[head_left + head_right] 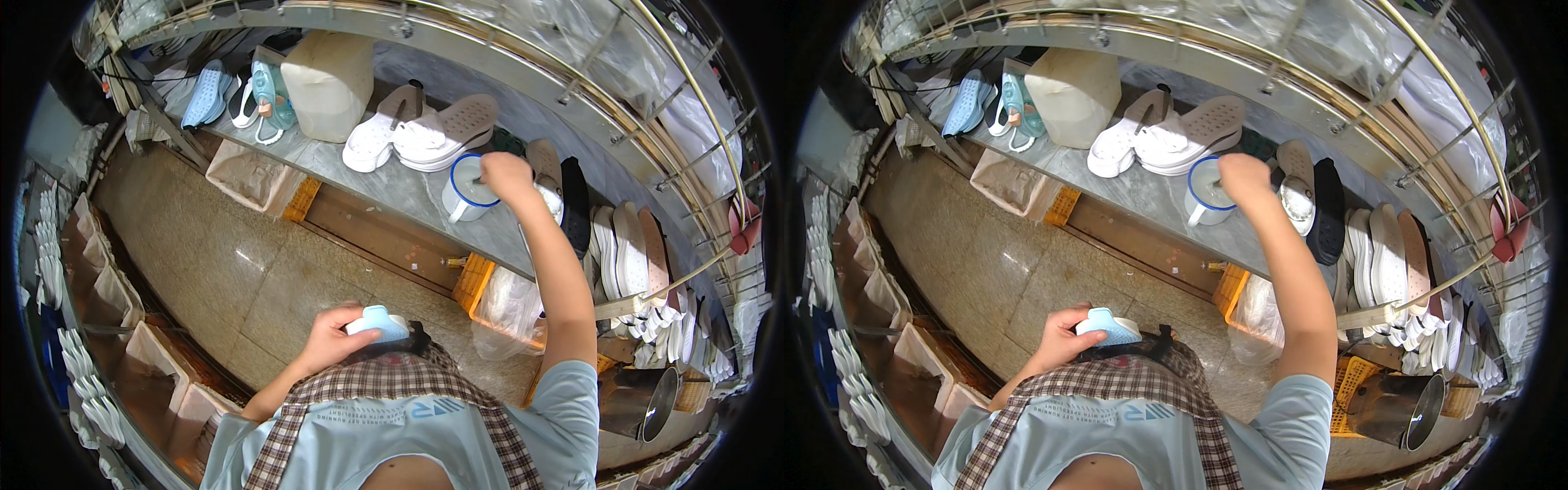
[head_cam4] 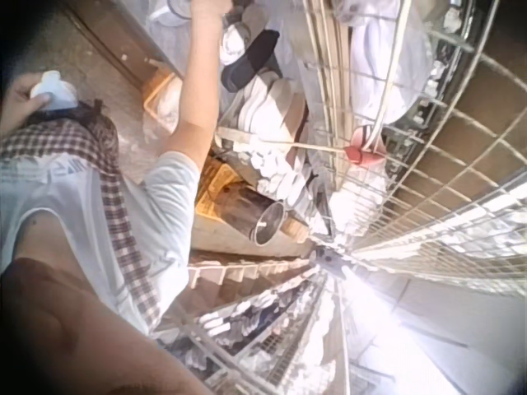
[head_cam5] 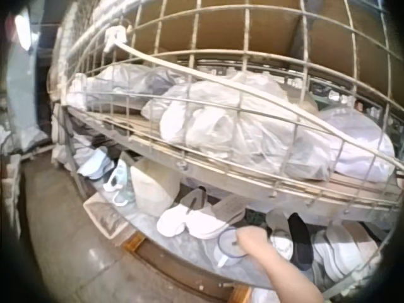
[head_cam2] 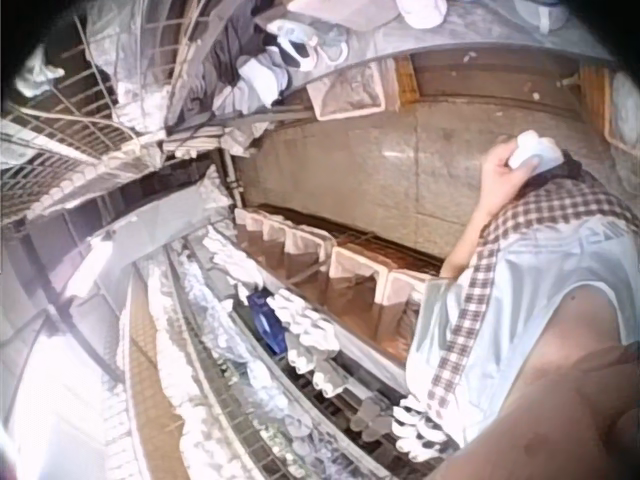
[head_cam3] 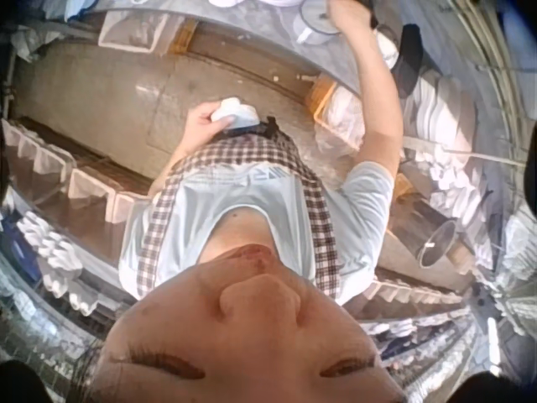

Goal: The person picks up pairs of white and light-blue slippers from bins and shelves, turns them over to view the soles, and places them back. The person also briefly handles a document on a clipboard and uses a small tool to scrape a slipper sole.

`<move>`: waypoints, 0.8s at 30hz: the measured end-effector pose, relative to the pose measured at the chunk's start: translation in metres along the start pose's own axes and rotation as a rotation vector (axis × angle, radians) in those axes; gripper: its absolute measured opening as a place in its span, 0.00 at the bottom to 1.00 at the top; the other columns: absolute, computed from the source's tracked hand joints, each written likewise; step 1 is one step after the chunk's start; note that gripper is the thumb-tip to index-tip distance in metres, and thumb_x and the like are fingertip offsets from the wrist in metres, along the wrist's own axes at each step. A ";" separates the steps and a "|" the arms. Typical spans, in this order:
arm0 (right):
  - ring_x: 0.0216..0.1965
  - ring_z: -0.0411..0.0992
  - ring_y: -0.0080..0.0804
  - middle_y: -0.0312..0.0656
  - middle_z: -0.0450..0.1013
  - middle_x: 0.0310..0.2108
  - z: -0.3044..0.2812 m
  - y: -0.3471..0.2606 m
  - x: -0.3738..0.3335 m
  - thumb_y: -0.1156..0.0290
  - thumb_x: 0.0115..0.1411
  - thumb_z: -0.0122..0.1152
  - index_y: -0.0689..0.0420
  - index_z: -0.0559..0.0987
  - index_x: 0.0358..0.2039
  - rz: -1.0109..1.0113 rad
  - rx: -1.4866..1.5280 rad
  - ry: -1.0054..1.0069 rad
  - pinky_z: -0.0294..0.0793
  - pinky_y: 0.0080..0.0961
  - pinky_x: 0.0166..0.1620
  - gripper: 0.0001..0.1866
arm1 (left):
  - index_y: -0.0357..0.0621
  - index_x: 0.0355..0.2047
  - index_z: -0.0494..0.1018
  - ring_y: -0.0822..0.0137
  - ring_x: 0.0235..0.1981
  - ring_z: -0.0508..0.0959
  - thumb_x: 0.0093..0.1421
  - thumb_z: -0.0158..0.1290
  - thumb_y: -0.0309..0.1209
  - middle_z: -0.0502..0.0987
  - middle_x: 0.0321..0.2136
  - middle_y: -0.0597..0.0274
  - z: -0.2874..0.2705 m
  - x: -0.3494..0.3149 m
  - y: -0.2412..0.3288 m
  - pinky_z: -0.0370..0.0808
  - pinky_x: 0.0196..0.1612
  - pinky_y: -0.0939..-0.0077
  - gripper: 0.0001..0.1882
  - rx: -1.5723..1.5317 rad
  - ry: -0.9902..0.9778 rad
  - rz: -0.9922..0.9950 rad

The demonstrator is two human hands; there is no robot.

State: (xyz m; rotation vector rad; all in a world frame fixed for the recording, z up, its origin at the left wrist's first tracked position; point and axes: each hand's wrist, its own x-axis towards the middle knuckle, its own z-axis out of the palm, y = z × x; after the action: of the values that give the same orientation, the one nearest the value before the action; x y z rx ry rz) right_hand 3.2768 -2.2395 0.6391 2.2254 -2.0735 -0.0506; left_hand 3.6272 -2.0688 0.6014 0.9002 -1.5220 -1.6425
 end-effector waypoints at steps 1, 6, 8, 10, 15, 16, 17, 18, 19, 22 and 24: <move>0.34 0.72 0.46 0.46 0.73 0.26 -0.005 0.004 -0.005 0.69 0.47 0.56 0.56 0.75 0.25 0.007 0.125 0.148 0.70 0.38 0.35 0.05 | 0.36 0.36 0.76 0.77 0.27 0.70 0.49 0.59 0.23 0.72 0.26 0.67 -0.003 -0.001 0.002 0.66 0.30 0.83 0.12 0.009 0.009 0.004; 0.35 0.72 0.46 0.48 0.73 0.29 -0.028 0.012 -0.016 0.71 0.54 0.47 0.56 0.72 0.31 -0.015 0.043 0.124 0.70 0.38 0.36 0.06 | 0.37 0.37 0.76 0.76 0.30 0.72 0.49 0.60 0.24 0.75 0.29 0.64 -0.020 -0.002 0.017 0.68 0.33 0.82 0.13 0.034 0.044 0.016; 0.35 0.72 0.47 0.49 0.73 0.30 -0.039 0.001 -0.022 0.72 0.56 0.43 0.57 0.71 0.35 0.091 -0.040 0.215 0.71 0.38 0.36 0.08 | 0.37 0.38 0.76 0.76 0.32 0.73 0.50 0.60 0.25 0.75 0.30 0.63 -0.028 -0.001 0.025 0.69 0.34 0.82 0.14 0.075 0.036 0.030; 0.32 0.72 0.45 0.49 0.73 0.28 -0.053 -0.020 -0.035 0.74 0.56 0.46 0.59 0.70 0.36 0.156 0.001 0.357 0.71 0.35 0.33 0.08 | 0.37 0.38 0.76 0.75 0.33 0.74 0.50 0.60 0.25 0.76 0.31 0.63 -0.032 -0.004 0.031 0.71 0.36 0.81 0.14 0.035 0.038 0.036; 0.23 0.66 0.15 0.32 0.70 0.22 -0.077 -0.115 -0.110 0.79 0.57 0.50 0.57 0.70 0.36 -0.002 1.431 0.038 0.66 0.13 0.26 0.06 | 0.39 0.37 0.77 0.74 0.31 0.74 0.49 0.61 0.26 0.76 0.30 0.62 -0.043 -0.006 0.041 0.70 0.34 0.80 0.14 0.041 -0.039 0.099; 0.22 0.66 0.15 0.32 0.70 0.23 -0.077 -0.136 -0.125 0.79 0.57 0.52 0.56 0.70 0.35 0.032 1.502 -0.085 0.65 0.12 0.25 0.06 | 0.39 0.37 0.77 0.73 0.30 0.74 0.49 0.61 0.26 0.76 0.29 0.62 -0.045 -0.006 0.042 0.70 0.33 0.80 0.14 0.081 -0.048 0.128; 0.22 0.66 0.14 0.33 0.70 0.23 -0.077 -0.154 -0.138 0.78 0.56 0.53 0.56 0.70 0.34 -0.006 1.571 -0.209 0.65 0.12 0.25 0.05 | 0.39 0.37 0.77 0.73 0.29 0.74 0.48 0.61 0.27 0.76 0.29 0.61 -0.047 -0.006 0.042 0.70 0.32 0.80 0.14 0.137 -0.049 0.155; 0.23 0.66 0.15 0.32 0.70 0.23 -0.077 -0.168 -0.146 0.76 0.57 0.55 0.58 0.71 0.33 0.033 1.637 -0.324 0.65 0.11 0.26 0.04 | 0.40 0.37 0.77 0.73 0.28 0.73 0.48 0.62 0.27 0.76 0.28 0.62 -0.048 -0.007 0.043 0.69 0.31 0.79 0.14 0.123 -0.053 0.151; 0.23 0.66 0.15 0.32 0.70 0.22 -0.076 -0.179 -0.150 0.75 0.57 0.57 0.59 0.71 0.32 0.043 1.679 -0.435 0.65 0.11 0.27 0.04 | 0.40 0.36 0.77 0.72 0.27 0.73 0.48 0.62 0.27 0.76 0.27 0.62 -0.049 -0.007 0.043 0.69 0.31 0.78 0.14 0.123 -0.047 0.153; 0.24 0.66 0.14 0.32 0.70 0.22 -0.072 -0.200 -0.156 0.74 0.56 0.59 0.60 0.71 0.29 0.034 1.742 -0.362 0.65 0.12 0.27 0.05 | 0.40 0.35 0.77 0.70 0.25 0.72 0.47 0.62 0.27 0.75 0.24 0.62 -0.050 -0.009 0.044 0.69 0.30 0.76 0.13 0.148 -0.047 0.205; 0.24 0.66 0.14 0.32 0.70 0.21 -0.069 -0.207 -0.157 0.74 0.55 0.60 0.60 0.71 0.27 0.036 1.700 -0.323 0.65 0.13 0.27 0.06 | 0.41 0.35 0.77 0.68 0.25 0.72 0.47 0.62 0.27 0.74 0.23 0.62 -0.050 -0.009 0.044 0.69 0.29 0.75 0.13 0.169 -0.047 0.243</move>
State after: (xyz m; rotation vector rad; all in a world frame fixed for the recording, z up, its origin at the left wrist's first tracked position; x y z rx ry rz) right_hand 3.4778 -2.0658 0.6808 2.8005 -2.6576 2.2236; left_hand 3.6769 -2.0879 0.6427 0.7343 -1.7486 -1.3862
